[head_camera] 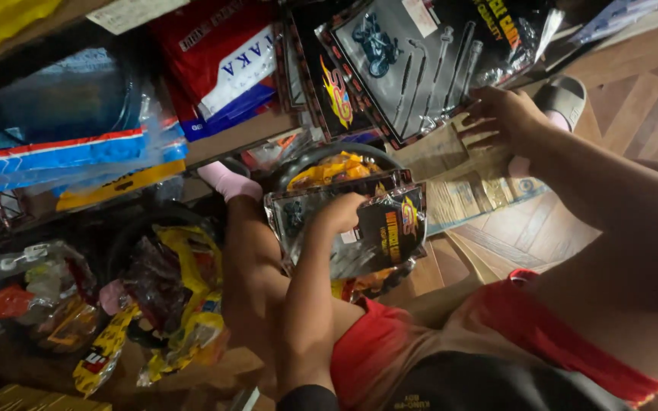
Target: Inspecting and organizing packaged motorcycle cables in a storage area.
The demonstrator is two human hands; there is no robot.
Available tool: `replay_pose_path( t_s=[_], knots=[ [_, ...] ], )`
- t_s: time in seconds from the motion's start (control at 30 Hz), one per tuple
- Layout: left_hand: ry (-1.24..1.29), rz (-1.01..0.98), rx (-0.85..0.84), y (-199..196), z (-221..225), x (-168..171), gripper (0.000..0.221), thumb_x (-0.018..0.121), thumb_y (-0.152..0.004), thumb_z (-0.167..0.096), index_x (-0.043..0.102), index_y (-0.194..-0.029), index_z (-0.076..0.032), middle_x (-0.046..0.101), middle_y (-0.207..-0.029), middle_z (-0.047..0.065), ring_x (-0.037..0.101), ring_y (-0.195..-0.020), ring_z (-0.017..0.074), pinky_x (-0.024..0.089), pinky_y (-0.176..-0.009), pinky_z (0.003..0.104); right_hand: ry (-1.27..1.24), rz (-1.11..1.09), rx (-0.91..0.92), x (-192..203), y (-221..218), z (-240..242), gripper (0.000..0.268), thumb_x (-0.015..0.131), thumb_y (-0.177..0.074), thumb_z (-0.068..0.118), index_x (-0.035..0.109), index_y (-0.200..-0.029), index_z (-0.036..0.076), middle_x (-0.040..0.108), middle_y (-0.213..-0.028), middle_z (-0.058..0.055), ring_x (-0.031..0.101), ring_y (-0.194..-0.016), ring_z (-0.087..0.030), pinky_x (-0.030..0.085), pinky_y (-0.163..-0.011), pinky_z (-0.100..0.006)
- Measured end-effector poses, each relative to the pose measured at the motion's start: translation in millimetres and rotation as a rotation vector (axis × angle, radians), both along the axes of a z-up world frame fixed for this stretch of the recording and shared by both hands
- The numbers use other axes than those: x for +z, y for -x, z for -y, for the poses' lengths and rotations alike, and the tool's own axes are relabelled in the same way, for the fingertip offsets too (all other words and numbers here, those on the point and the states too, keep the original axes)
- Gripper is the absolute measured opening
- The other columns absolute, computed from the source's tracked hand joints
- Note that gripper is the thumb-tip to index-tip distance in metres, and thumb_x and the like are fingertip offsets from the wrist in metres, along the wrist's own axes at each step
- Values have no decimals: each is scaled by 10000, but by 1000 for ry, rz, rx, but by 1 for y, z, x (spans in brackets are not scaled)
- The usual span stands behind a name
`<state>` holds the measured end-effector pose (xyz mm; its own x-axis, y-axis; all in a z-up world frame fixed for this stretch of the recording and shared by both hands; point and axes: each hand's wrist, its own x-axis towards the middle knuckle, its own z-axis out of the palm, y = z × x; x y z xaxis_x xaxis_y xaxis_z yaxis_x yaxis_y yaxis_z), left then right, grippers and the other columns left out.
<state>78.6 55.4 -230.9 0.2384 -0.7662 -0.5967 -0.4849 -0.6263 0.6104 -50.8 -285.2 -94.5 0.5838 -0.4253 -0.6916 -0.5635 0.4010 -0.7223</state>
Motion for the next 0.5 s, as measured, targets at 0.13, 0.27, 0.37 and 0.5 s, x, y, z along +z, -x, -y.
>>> replay_pose_path(
  t_s=[0.13,0.27,0.37,0.5],
  knots=[
    [60,57,42,4,-1,-14,547,552,-770,70,673,-1259,-143,687,-1175,236,670,-1094,407,537,-905,478,41,-3,-73,-6,6,0,354,622,-1016,365,645,-1185,55,665,-1084,-119,701,-899,-277,618,-778,-468],
    [70,522,123,-2,-1,-32,229,576,-899,-125,734,-1063,-151,719,-1113,169,654,-1087,405,498,-921,546,-30,91,-74,-41,6,21,351,674,-1044,380,645,-1170,54,639,-1043,-87,687,-896,-248,620,-789,-446],
    [113,801,138,-1,1,-57,183,575,-946,-213,749,-984,-171,731,-1096,122,641,-1113,382,454,-979,567,-64,155,-100,-38,5,21,299,667,-1032,342,647,-1165,75,672,-1058,-69,701,-925,-243,623,-804,-428],
    [84,910,171,-1,5,-56,198,584,-914,-191,738,-1037,-184,702,-1137,122,603,-1166,372,390,-1017,586,-17,210,-190,13,1,4,241,612,-1030,285,640,-1143,74,699,-1047,-98,704,-949,-276,633,-809,-419]
  ],
)
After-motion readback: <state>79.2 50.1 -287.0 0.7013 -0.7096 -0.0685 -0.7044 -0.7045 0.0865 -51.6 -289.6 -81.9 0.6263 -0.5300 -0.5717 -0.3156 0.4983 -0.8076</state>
